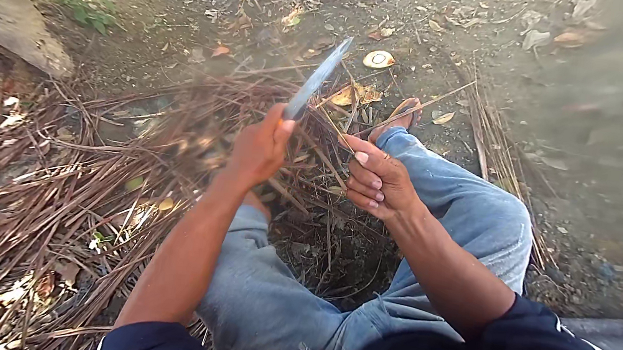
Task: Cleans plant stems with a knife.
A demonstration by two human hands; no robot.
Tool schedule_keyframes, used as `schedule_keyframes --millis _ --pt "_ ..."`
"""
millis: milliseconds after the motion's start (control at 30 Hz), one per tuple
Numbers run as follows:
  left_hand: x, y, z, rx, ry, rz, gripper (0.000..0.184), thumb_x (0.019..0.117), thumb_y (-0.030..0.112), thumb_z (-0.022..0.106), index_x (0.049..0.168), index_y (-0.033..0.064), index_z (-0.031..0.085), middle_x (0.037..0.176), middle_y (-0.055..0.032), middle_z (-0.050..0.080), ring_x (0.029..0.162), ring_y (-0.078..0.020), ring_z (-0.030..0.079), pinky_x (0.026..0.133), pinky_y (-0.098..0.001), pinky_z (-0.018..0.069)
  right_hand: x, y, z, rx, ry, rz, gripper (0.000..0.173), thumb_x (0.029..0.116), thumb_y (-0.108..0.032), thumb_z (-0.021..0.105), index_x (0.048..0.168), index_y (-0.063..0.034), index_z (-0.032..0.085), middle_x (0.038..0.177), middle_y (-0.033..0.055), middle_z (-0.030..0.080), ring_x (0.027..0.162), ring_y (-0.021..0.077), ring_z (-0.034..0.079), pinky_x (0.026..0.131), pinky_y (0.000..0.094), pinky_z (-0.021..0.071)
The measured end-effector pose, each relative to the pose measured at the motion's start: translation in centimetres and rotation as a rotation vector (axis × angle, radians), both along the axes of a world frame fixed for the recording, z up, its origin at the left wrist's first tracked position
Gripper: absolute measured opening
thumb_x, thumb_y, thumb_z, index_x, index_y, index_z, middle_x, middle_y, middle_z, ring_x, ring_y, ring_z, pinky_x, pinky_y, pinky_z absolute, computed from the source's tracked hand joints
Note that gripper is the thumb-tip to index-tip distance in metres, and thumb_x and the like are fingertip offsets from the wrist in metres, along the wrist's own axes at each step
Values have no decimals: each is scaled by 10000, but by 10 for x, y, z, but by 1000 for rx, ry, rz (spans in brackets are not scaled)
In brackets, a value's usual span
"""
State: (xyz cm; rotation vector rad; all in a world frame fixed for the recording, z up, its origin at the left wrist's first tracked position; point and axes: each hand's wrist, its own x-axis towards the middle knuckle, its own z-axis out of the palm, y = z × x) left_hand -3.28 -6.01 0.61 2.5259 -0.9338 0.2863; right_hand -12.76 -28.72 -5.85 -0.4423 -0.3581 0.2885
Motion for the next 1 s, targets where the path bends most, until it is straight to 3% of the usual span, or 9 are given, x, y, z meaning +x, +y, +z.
schedule_keyframes --millis 100,267,333,400,500,600,667,833,1000 --pt "-6 -4 -1 -9 -72 -82 572 1104 407 257 1402 4 531 728 -98 628 568 -255 606 516 -465 518 2 -4 -3 28 -16 45 423 1040 -176 548 1451 -78 529 518 -64 455 401 18 469 405 160 425" --pt "15 10 -3 -176 15 56 502 1116 347 288 1387 1 530 696 -73 555 552 -190 546 537 -394 491 -3 -11 -6 44 -30 127 421 1037 -178 572 1448 -97 541 530 -70 487 415 11 495 411 157 440" --pt "2 -1 -2 -152 -23 -35 519 1106 364 294 1360 -18 537 705 -84 597 552 -207 574 522 -418 508 -1 -10 -10 36 -23 103 412 1036 -180 572 1440 -104 551 535 -69 495 423 13 504 420 157 449" --pt "-10 -14 0 -144 14 -149 537 1106 390 288 1339 -21 542 806 -97 628 643 -199 607 595 -406 541 -1 -7 -11 -2 -15 59 400 1042 -184 553 1436 -113 565 528 -67 494 419 18 504 418 164 450" --pt "-7 -18 7 -332 215 -175 451 1100 295 355 1377 -27 506 862 -65 630 667 -116 600 612 -291 541 -5 -3 -14 -111 -51 -23 380 1056 -195 535 1427 -120 576 526 -71 491 420 22 490 427 180 451" --pt "0 -9 17 -618 506 -169 493 1089 267 397 1542 76 371 865 -11 604 657 -86 591 578 -239 535 -12 0 -26 -291 -108 -97 368 1057 -192 528 1413 -139 602 530 -79 505 437 17 487 462 195 463" --pt "2 -3 18 -812 744 -233 514 1085 263 391 1578 141 315 820 18 571 618 -85 584 555 -227 543 -16 2 -35 -413 -154 -114 383 1067 -191 509 1441 -150 584 547 -79 521 457 18 501 498 207 489" --pt "3 3 13 -967 968 -323 420 1071 311 430 1467 173 456 775 31 561 577 -85 565 522 -216 523 -13 9 -33 -507 -201 -158 400 1085 -200 473 1468 -117 551 647 -29 633 515 45 584 542 216 548" --pt "0 -4 8 -931 975 -347 407 1069 275 426 1454 151 460 767 30 562 573 -77 558 520 -210 515 5 23 -11 -507 -152 -261 393 1083 -166 442 1451 -82 550 614 -12 556 464 56 515 491 219 506"
